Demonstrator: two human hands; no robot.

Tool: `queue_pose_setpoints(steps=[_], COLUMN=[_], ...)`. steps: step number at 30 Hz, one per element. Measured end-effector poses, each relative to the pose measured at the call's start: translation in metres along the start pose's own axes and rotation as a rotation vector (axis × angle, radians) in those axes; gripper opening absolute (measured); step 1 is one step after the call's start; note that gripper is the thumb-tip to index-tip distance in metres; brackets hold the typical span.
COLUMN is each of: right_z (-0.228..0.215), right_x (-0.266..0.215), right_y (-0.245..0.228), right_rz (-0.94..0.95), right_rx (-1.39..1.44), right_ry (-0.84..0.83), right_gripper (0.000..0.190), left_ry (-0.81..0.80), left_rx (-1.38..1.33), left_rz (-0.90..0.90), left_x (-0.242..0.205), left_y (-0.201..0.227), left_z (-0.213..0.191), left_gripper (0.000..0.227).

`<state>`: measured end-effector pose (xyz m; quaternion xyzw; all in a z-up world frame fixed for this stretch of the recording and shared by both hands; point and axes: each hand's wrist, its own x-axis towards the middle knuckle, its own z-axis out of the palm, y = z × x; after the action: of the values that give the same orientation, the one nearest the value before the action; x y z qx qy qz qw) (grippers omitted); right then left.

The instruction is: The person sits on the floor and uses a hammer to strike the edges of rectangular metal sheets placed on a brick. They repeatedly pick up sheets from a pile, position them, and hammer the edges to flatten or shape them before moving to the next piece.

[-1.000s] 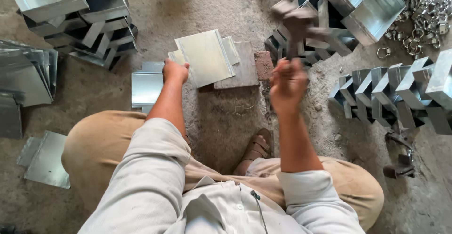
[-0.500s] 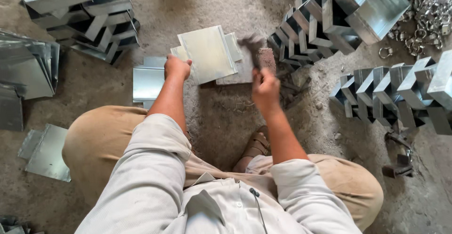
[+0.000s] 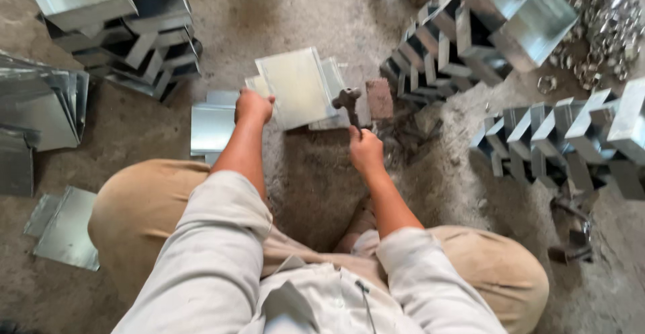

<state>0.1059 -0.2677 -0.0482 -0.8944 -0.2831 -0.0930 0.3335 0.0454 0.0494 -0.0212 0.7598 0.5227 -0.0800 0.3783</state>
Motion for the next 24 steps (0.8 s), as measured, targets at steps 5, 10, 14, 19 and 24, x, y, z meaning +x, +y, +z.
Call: queue_pose_setpoints(steps=[5,10,14,19,24], right_z=[-0.098,-0.150,-0.061,-0.019,-0.125], right_x=[0.050,0.073,0.024,-0.009,0.065], right_y=[-0.058,-0.116,-0.064,-0.029,-0.082], right_rz=[0.066,-0.358,-0.632,0.224,-0.020], right_rx=[0.440,0.952,0.454,0.054,0.682], right_ry=[0.111,0.463,0.490,-0.029,0.187], right_gripper=[0.052,0.044,0.024,0.050,0.036], left_ry=[-0.063,-0.065,-0.086,-0.038,-0.098], left_rx=[0.035,0.023,0.001,0.042,0.035], left_rz=[0.000,-0.021,-0.037,0.018,0.081], left_x=[-0.015,-0.020,-0.018,-0.008,-0.007], left_y=[-0.016,-0.010,-0.012,-0.010,-0.019], left_z=[0.003,-0.005,-0.001,0.010,0.012], left_gripper=[0.072,0.073,0.073,0.083,0.112])
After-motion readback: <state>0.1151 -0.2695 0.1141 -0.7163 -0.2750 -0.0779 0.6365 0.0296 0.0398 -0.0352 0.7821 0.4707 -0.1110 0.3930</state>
